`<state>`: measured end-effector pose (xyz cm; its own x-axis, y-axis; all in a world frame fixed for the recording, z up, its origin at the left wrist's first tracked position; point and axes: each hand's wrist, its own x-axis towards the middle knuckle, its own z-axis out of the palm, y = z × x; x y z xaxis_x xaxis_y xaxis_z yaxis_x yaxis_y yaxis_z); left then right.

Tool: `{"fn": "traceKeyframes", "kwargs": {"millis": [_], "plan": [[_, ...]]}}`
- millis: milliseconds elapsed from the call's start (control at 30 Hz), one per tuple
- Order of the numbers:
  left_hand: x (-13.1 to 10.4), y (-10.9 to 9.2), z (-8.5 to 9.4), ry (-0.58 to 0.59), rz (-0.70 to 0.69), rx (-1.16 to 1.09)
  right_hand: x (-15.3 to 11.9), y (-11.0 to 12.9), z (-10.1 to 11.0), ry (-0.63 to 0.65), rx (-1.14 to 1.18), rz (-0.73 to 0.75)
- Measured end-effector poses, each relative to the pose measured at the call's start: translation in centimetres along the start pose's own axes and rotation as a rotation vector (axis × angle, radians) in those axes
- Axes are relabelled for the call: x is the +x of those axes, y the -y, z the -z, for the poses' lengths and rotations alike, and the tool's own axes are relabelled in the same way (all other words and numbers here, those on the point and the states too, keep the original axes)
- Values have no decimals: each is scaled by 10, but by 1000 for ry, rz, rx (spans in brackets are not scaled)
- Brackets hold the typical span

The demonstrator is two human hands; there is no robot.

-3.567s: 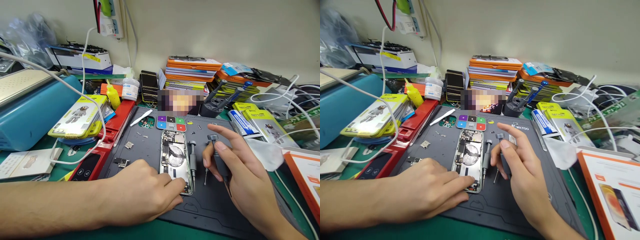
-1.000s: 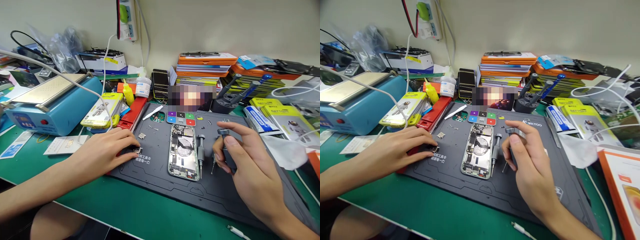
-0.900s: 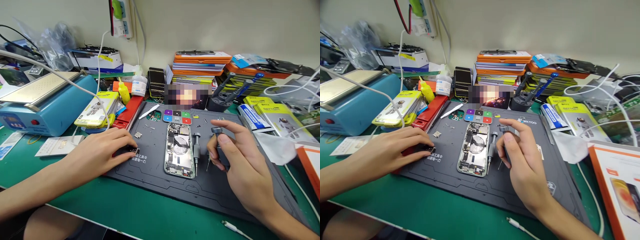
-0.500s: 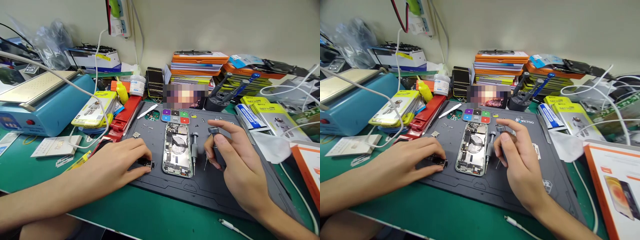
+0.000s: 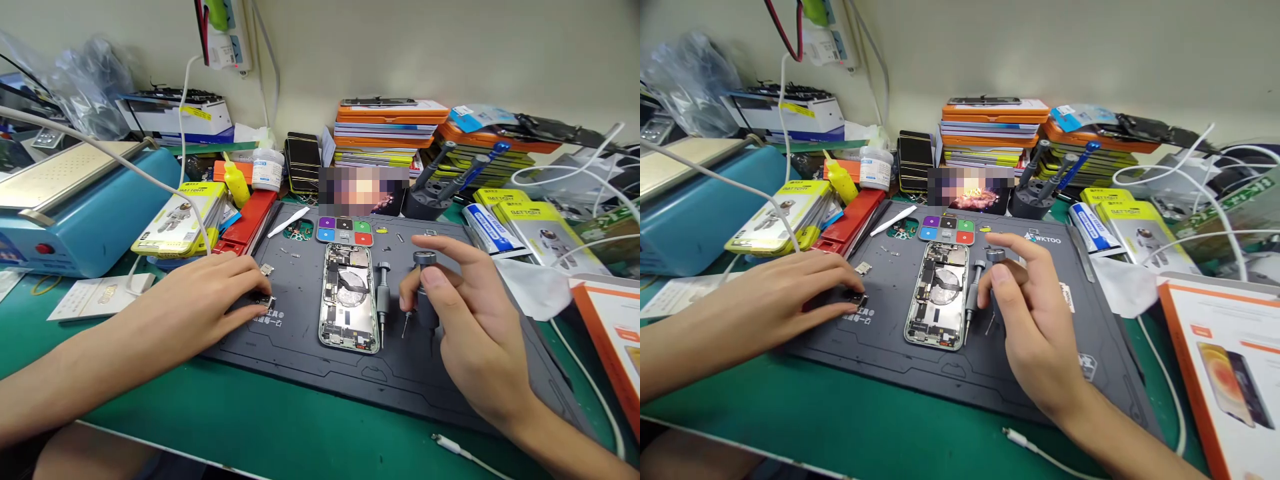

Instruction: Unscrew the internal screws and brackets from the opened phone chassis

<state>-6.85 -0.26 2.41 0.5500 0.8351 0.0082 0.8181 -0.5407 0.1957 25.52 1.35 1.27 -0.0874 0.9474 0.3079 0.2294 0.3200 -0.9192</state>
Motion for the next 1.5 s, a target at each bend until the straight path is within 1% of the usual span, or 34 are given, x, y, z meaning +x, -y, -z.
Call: {"fn": "traceKeyframes", "kwargs": {"millis": [133, 233, 333, 400, 500, 600, 700, 800, 867, 933, 1000, 1067, 1133, 1233, 1367, 1433, 1500], "plan": [[0, 3, 4, -9, -9, 5, -1, 0, -1, 17, -5, -5], [3, -5, 4, -46, -22, -6, -1, 0, -1, 38, -12, -8], [9, -17, 2, -51, -95, -16, -1, 0, -1, 48, -25, -15], [12, -20, 2, -47, -137, -4, -1, 0, 0, 44, -31, -19], [16, -17, 4, -55, -121, -8, -1, 0, 1, 42, -31, -18], [18, -13, 6, -45, -112, -73, -3, 1, -2, 46, -35, -8], [21, -18, 4, -22, -156, -116, -4, 1, -2, 37, -86, 25], [28, -30, 0, -38, -232, -101, 2, 2, 4, -17, -198, 76], [35, -36, -2, -68, -298, -64, 10, 2, 12, -40, -361, 116], [43, -39, -4, -102, -358, -30, 18, 1, 22, -32, -710, 167], [52, -41, -6, -128, -391, -27, 25, -1, 30, 11, -1041, 191], [60, -42, -8, -128, -402, -50, 29, -4, 36, 83, -1202, 165], [65, -43, -11, -132, -419, -51, 29, -7, 40, 139, -1284, 136], [68, -46, -17, -182, -486, -31, 26, -9, 42, 168, -1399, 121], [66, -47, -24, -226, -534, -49, 22, -9, 40, 141, -1488, 149], [64, -48, -24, -218, -542, -77, 20, -9, 38, 110, -1511, 167], [62, -48, -23, -192, -558, -134, 19, -9, 36, 106, -1524, 185]]}}
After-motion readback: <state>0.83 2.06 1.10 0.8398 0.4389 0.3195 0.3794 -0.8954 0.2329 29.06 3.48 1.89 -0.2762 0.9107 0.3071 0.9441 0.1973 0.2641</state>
